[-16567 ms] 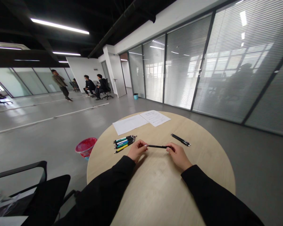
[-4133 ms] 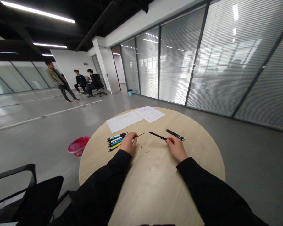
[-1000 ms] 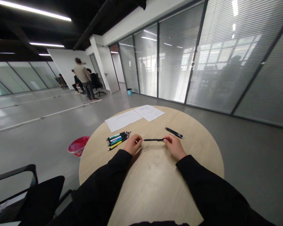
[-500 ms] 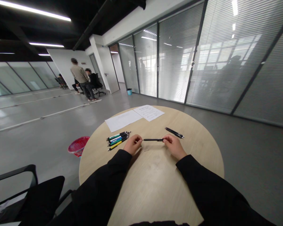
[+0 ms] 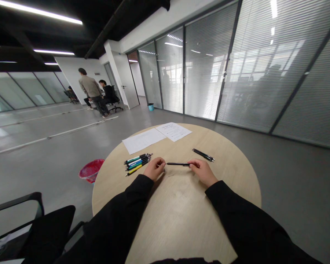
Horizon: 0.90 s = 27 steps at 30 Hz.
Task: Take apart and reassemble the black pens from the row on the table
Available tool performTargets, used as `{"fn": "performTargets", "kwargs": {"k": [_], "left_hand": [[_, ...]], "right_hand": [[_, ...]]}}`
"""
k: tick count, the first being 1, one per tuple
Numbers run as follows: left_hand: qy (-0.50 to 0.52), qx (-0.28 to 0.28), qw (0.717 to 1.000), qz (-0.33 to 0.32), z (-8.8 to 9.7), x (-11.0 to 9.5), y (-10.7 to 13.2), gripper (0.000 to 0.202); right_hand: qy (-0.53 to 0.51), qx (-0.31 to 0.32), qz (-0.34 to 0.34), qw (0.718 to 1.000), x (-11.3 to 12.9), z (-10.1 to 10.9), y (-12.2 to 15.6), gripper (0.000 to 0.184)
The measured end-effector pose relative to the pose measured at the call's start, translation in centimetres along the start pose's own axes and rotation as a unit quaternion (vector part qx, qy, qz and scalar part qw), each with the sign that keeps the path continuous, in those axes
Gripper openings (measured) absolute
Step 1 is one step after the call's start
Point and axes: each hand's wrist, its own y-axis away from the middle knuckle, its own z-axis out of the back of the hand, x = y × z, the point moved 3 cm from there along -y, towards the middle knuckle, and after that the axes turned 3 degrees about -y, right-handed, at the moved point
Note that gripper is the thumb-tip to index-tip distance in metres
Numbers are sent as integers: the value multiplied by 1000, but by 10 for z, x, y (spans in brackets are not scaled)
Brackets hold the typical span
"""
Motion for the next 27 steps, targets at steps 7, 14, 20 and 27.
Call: {"fn": "performTargets", "kwargs": {"k": [7,14,20,27], "left_hand": [[3,-8,1000,4,1,-4,1,18],[-14,-22,1000,-17,6,2,-1,17],[1,-24,1000,-5,12,12,-2,21],[7,-25,1000,-5,8,9,0,22]], "right_hand": [[-4,12,10,1000,2,-1,1,21],[-7,16,15,1000,9,-2,2,20],[-8,18,13,1000,8,-3,2,20],[-6,16,15,1000,8,-2,2,20]]}}
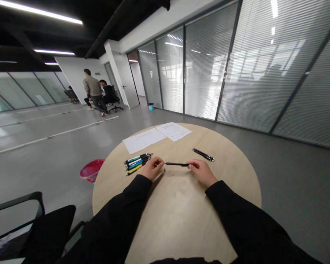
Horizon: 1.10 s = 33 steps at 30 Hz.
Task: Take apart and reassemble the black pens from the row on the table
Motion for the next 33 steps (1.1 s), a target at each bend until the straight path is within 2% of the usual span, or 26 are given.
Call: {"fn": "performTargets", "kwargs": {"k": [12,27,33], "left_hand": [[-2,17,1000,7,-3,-1,2,23],[46,28,998,31,-7,3,3,25],[55,26,998,34,-7,1,4,23]], "right_hand": [[-2,-9,-8,1000,-1,0,0,20],[60,-15,8,998,7,2,3,18],[39,-5,7,999,6,1,2,17]]}}
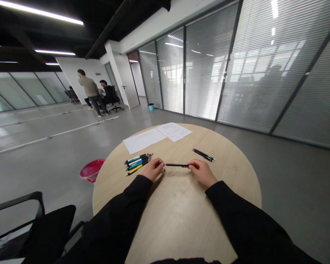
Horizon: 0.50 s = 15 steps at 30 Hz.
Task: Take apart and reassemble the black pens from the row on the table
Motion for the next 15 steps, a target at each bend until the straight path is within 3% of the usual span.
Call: {"fn": "performTargets", "kwargs": {"k": [15], "left_hand": [[4,6,1000,3,1,-1,1,24]], "right_hand": [[-46,13,-3,999,-4,1,-2,18]]}}
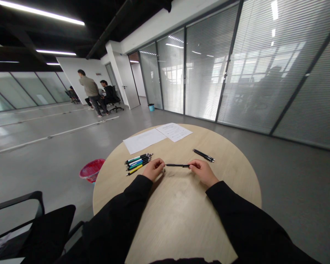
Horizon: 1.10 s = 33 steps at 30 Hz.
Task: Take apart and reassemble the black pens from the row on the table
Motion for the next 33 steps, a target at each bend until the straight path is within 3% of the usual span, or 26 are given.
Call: {"fn": "performTargets", "kwargs": {"k": [25,33], "left_hand": [[-54,5,998,-22,1,-8,2,22],[-30,14,999,-25,0,-9,2,21]], "right_hand": [[-14,-9,-2,1000,-4,0,0,19],[-4,-9,-8,1000,-2,-2,2,17]]}}
